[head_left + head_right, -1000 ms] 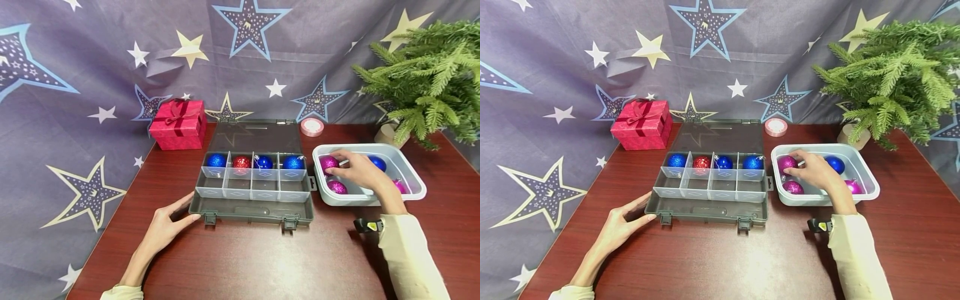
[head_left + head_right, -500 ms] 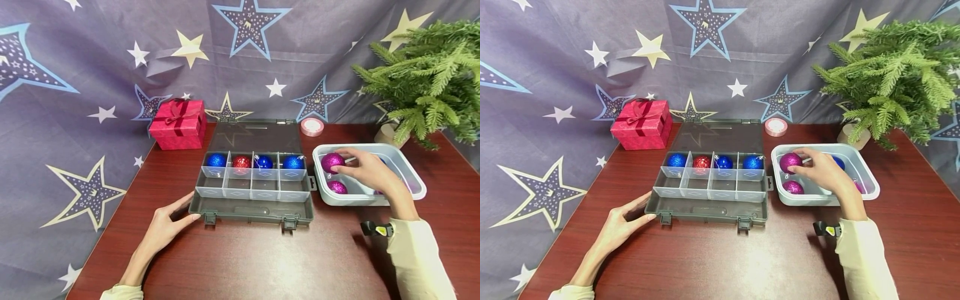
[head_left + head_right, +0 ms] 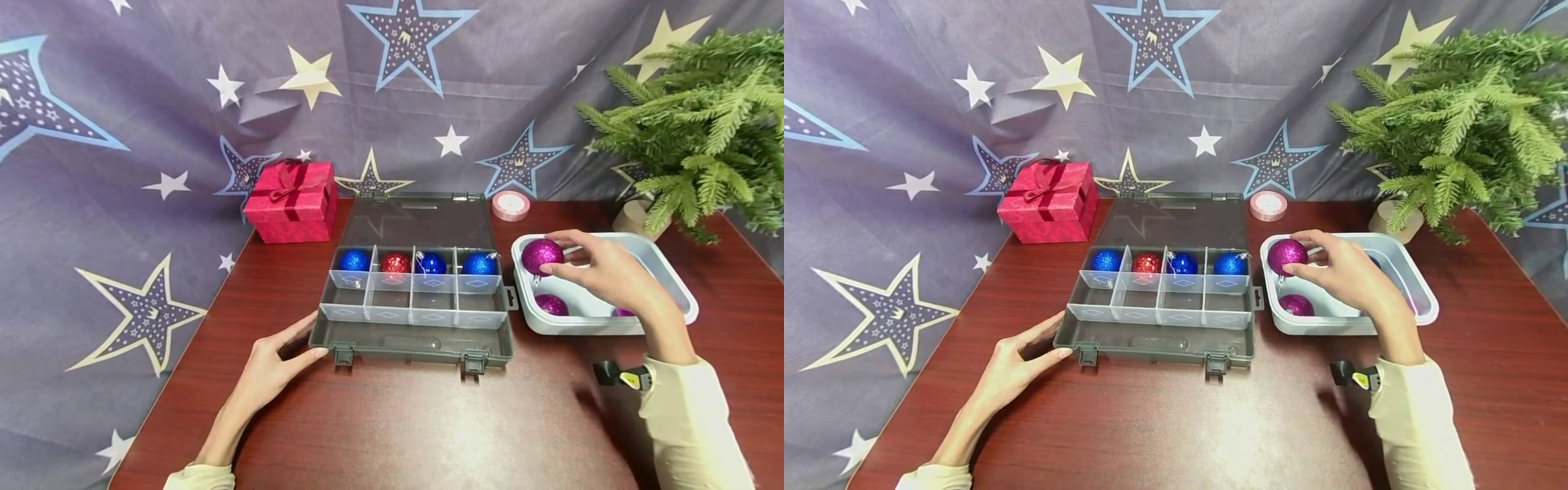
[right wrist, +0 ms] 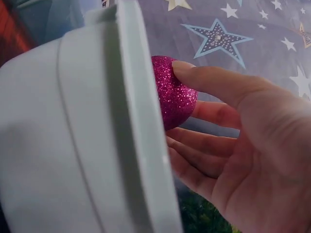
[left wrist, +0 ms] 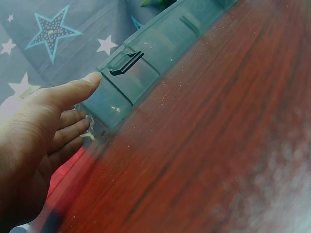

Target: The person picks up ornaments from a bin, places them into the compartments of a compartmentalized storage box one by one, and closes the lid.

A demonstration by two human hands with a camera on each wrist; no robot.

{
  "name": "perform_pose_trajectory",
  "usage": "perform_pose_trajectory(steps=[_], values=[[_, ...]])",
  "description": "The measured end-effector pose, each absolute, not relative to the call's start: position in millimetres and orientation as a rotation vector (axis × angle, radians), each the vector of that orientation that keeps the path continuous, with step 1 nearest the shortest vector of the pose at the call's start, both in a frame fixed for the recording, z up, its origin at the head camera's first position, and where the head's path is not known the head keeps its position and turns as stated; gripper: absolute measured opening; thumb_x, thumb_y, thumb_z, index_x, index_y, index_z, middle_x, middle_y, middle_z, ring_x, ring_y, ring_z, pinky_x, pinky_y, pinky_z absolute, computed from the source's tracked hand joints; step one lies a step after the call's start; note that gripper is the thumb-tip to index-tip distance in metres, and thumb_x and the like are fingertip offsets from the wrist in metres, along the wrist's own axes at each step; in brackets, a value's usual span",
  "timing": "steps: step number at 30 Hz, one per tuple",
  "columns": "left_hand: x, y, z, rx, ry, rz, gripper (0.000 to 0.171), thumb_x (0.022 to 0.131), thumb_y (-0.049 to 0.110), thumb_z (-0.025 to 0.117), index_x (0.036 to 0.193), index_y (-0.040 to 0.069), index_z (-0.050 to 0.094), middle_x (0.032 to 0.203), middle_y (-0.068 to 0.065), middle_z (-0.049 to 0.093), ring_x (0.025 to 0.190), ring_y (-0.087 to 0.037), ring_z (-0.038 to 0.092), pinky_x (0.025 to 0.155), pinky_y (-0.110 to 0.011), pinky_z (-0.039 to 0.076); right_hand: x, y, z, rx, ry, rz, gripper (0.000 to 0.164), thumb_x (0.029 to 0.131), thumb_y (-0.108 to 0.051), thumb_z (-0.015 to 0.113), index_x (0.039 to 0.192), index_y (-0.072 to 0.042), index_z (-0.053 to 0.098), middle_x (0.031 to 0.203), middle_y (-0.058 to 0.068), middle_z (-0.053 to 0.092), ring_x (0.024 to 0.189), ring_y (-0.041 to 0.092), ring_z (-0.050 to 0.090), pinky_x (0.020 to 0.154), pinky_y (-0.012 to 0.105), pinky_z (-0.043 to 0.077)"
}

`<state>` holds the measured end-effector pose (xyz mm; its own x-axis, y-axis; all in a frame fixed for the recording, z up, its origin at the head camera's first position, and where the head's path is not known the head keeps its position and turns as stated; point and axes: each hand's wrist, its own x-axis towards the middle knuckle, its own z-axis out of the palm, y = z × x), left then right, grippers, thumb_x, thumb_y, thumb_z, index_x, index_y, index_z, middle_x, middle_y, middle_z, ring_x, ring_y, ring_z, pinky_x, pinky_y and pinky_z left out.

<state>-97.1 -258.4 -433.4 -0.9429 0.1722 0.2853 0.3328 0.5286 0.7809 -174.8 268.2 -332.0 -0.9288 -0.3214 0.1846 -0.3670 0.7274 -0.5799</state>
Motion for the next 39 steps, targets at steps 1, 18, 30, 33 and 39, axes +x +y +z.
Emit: perform_pose_trajectory(steps=[1, 18, 30, 33, 39], values=[[-97.1, -258.3, -433.4, -0.432, -2.592, -1.379, 0.063, 0.085, 0.021, 0.089, 0.143, 0.021, 0.065, 0.126, 0.004, 0.072, 0.121, -0.011, 0.064, 0.101, -0.014, 0.042, -174.4, 267.4, -330.6, 0.567, -2.852, 0.978, 0.051, 0.097, -0.019, 0.075, 0.140, 0.001, 0.058, 0.123, 0.026, 0.068, 0.108, 0.045, 0.068, 0.090, 0.052, 0.053], [-97.6, -259.0, -433.6, -0.436, -2.594, -1.380, 0.062, 0.086, 0.021, 0.088, 0.143, 0.021, 0.065, 0.127, 0.002, 0.072, 0.121, -0.012, 0.064, 0.101, -0.014, 0.043, -169.0, 236.9, -319.4, 0.706, -2.829, 1.035, 0.049, 0.097, -0.023, 0.076, 0.140, -0.006, 0.061, 0.128, 0.016, 0.068, 0.112, 0.037, 0.068, 0.089, 0.054, 0.053], [-97.7, -258.3, -433.6, -0.463, -2.589, -1.360, 0.061, 0.087, 0.021, 0.087, 0.144, 0.021, 0.064, 0.127, -0.001, 0.072, 0.121, -0.012, 0.064, 0.101, -0.013, 0.042, -173.8, 211.9, -323.9, 0.840, -2.805, 0.951, 0.046, 0.092, -0.021, 0.081, 0.132, -0.006, 0.067, 0.121, 0.012, 0.072, 0.107, 0.029, 0.070, 0.089, 0.052, 0.055], [-97.6, -258.2, -434.0, -0.468, -2.581, -1.369, 0.062, 0.087, 0.019, 0.087, 0.144, 0.020, 0.064, 0.127, -0.001, 0.072, 0.121, -0.014, 0.064, 0.100, -0.013, 0.043, -173.1, 207.2, -325.8, 0.869, -2.822, 0.932, 0.047, 0.092, -0.023, 0.082, 0.133, -0.006, 0.067, 0.121, 0.011, 0.071, 0.106, 0.028, 0.070, 0.091, 0.052, 0.054], [-97.5, -258.7, -433.2, -0.439, -2.596, -1.382, 0.062, 0.086, 0.021, 0.088, 0.144, 0.021, 0.064, 0.128, 0.002, 0.071, 0.122, -0.012, 0.064, 0.101, -0.013, 0.043, -172.3, 199.4, -327.2, 0.874, -2.888, 0.937, 0.048, 0.093, -0.023, 0.081, 0.135, -0.006, 0.066, 0.122, 0.013, 0.069, 0.110, 0.030, 0.067, 0.096, 0.054, 0.052]])
